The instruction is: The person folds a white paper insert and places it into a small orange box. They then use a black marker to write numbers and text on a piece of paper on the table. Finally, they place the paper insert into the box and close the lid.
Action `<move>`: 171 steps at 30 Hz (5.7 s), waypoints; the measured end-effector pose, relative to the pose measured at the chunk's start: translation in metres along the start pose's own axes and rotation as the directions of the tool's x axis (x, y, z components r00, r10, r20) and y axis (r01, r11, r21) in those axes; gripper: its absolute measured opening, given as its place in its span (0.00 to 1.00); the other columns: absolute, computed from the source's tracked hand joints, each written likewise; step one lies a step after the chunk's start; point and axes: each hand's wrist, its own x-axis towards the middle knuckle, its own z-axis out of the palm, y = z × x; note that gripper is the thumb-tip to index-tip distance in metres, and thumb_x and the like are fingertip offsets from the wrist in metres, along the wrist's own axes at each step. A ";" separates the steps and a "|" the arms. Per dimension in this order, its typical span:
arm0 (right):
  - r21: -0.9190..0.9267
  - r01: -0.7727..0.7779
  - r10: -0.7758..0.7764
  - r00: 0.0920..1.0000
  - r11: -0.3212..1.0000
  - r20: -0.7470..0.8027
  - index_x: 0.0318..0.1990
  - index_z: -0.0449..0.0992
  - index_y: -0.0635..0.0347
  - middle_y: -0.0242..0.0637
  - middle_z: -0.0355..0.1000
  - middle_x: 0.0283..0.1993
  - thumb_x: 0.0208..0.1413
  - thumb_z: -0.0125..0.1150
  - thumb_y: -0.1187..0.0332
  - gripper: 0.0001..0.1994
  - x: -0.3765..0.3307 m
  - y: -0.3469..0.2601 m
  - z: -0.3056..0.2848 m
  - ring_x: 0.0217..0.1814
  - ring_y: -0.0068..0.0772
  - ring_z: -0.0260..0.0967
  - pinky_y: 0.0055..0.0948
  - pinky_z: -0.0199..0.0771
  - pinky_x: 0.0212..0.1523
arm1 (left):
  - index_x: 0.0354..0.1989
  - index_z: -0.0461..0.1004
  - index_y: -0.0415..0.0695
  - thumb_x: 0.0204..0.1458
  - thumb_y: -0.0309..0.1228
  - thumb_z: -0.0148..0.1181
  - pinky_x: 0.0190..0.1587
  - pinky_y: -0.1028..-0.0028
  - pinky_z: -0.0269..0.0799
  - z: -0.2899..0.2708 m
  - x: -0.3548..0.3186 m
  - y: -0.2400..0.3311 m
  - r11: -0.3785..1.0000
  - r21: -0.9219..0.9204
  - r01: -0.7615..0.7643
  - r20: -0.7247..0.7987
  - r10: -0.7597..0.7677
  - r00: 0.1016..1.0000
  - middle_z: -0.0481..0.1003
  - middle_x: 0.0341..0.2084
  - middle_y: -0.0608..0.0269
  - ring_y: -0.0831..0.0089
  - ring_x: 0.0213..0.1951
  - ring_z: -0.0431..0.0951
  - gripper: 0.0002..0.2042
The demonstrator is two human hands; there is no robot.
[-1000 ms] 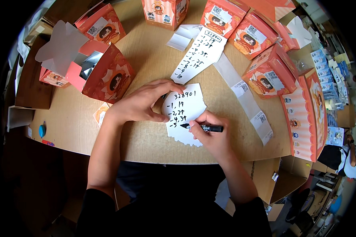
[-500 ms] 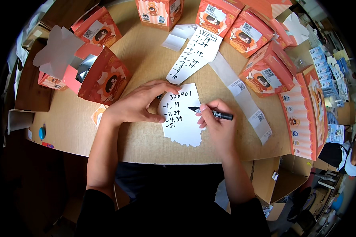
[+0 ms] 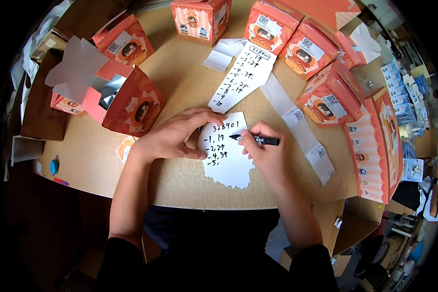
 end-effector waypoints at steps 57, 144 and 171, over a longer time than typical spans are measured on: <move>-0.040 -0.121 0.127 0.971 0.992 0.201 0.32 0.80 0.63 0.30 0.82 0.27 0.69 0.70 0.75 0.10 -0.021 -0.007 -0.014 0.27 0.16 0.78 0.22 0.76 0.28 | 0.71 0.72 0.46 0.47 0.24 0.82 0.74 0.58 0.70 0.005 -0.001 -0.004 0.998 0.032 -0.057 -0.008 0.057 0.998 0.76 0.66 0.53 0.49 0.71 0.73 0.39; 0.164 -0.083 0.106 0.985 0.983 -0.133 0.35 0.79 0.64 0.38 0.84 0.31 0.72 0.69 0.73 0.10 0.004 -0.002 -0.010 0.22 0.16 0.71 0.22 0.69 0.21 | 0.72 0.73 0.49 0.44 0.22 0.82 0.78 0.56 0.67 0.001 0.001 0.003 0.999 -0.014 0.039 0.022 -0.038 0.999 0.74 0.73 0.58 0.50 0.76 0.68 0.42; 0.064 -0.035 0.040 0.996 0.997 -0.082 0.35 0.80 0.66 0.36 0.83 0.29 0.72 0.71 0.72 0.10 0.006 -0.007 -0.010 0.25 0.17 0.76 0.23 0.75 0.24 | 0.73 0.72 0.49 0.45 0.23 0.83 0.80 0.55 0.65 0.000 0.002 0.002 1.000 0.000 -0.002 0.037 0.002 0.999 0.72 0.74 0.57 0.50 0.77 0.67 0.42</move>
